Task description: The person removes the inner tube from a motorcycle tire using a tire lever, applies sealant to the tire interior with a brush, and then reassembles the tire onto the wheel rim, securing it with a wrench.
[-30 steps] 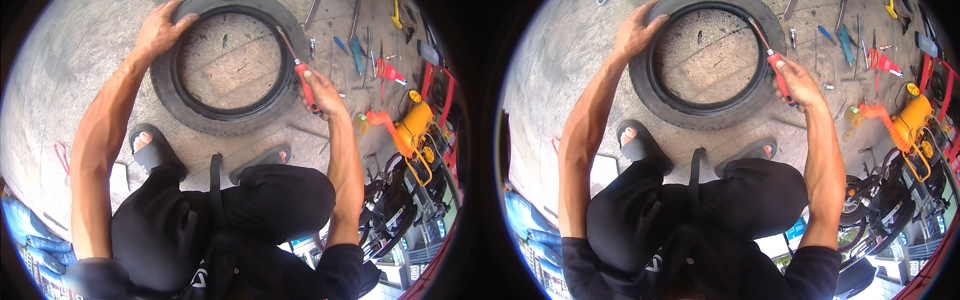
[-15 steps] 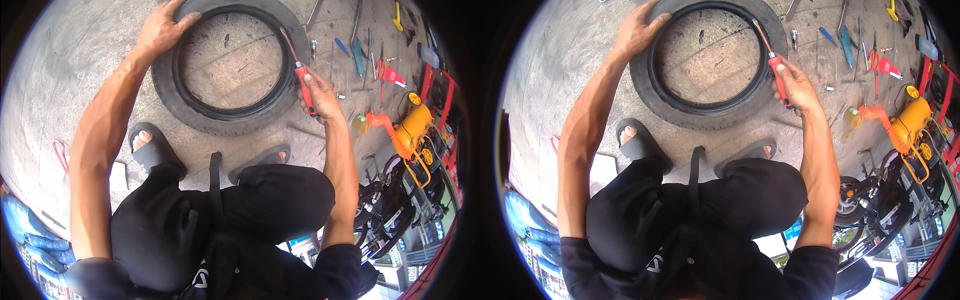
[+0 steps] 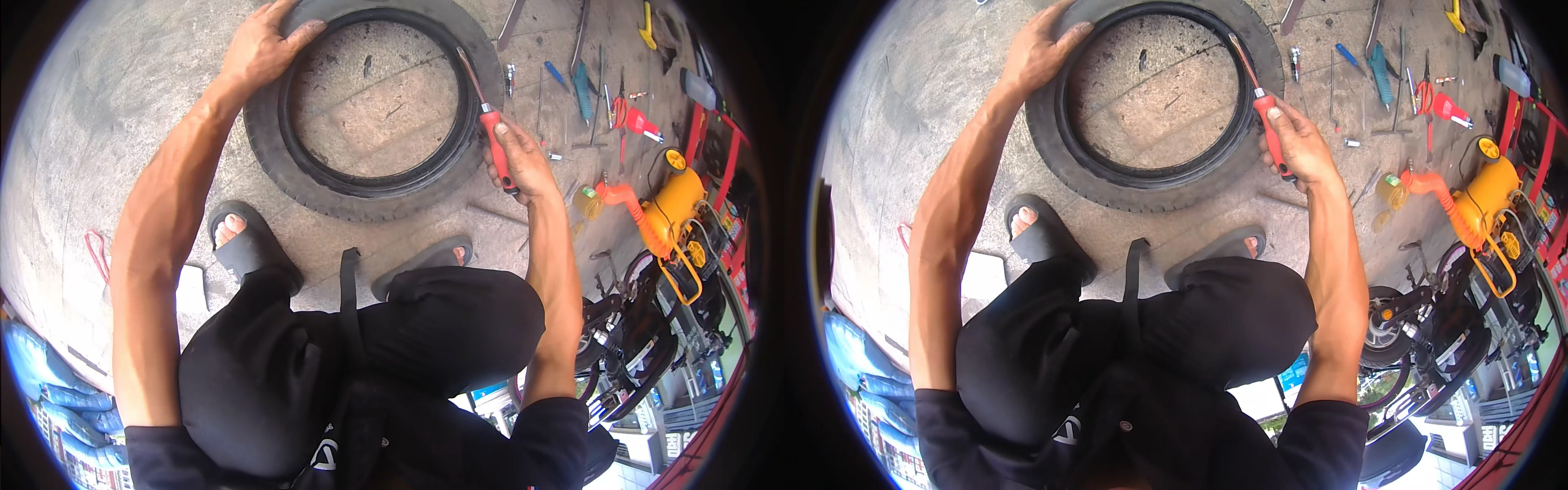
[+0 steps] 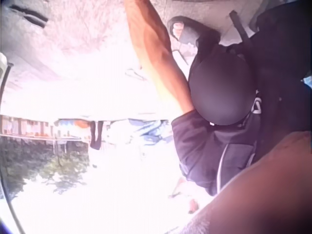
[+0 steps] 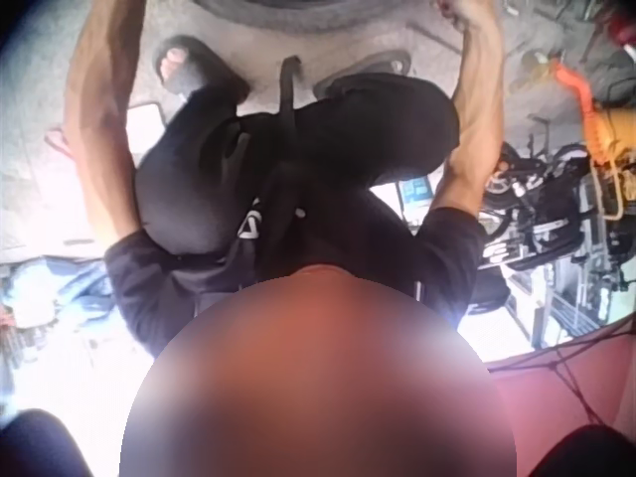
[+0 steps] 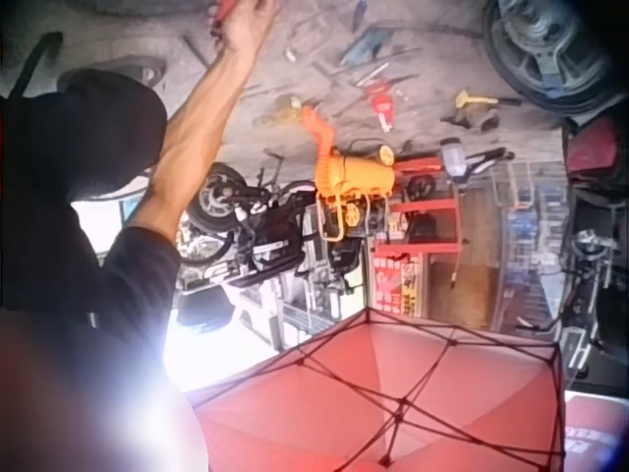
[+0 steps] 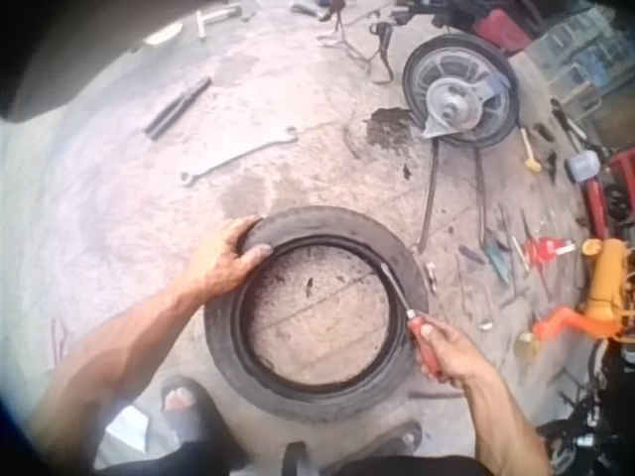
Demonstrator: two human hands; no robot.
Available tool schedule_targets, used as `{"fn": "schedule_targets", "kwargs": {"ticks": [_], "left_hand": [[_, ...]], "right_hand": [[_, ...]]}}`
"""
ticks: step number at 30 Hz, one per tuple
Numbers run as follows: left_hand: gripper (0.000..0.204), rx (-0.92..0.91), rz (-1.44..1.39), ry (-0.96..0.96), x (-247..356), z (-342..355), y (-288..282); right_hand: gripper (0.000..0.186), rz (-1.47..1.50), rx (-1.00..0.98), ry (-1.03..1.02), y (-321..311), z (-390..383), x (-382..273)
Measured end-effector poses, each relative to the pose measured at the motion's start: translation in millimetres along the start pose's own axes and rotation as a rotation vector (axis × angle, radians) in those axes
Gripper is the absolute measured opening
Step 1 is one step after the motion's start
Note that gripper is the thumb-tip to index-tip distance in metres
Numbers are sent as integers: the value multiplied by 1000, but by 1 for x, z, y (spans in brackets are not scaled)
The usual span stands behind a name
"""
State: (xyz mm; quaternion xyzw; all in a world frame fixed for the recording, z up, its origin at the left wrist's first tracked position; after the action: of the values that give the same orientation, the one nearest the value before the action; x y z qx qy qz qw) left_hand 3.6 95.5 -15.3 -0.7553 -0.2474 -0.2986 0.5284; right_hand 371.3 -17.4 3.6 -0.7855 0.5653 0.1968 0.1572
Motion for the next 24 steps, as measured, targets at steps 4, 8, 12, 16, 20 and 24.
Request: {"fn": "schedule_targets", "kwargs": {"ticks": [4,8,12,16,20,24], "left_hand": [[55,-7,-29,-7,-1,0,1],[55,-21,-14,-26,-1,0,1],[55,-24,-5,-25,1,1,0],[56,-45,-24,-64,-3,-1,1],[56,-33,-13,-63,-3,-1,0],[56,-33,-19,-35,-2,0,1]], "right_hand": [[53,23,1,-11,0,-3,1],[53,-28,63,75,-3,2,7],[50,-56,-2,-2,2,11,-5],[50,-109,27,-22,-8,-9,-2],[53,-132,70,-5,-9,-16,-3],[48,-244,38,-53,8,19,-29]]}}
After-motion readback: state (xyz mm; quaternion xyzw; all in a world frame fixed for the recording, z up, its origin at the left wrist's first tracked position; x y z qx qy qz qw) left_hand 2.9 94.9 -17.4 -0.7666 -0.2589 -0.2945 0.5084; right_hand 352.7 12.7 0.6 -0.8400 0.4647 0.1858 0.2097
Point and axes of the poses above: each hand's wrist, its own z-axis towards the middle knuckle, its own y-axis out of the palm, x = y × z, the point moved 10 cm from there along z, towards the middle knuckle, and after that the axes turned 11 degrees about -x, right-handed, at the moved point
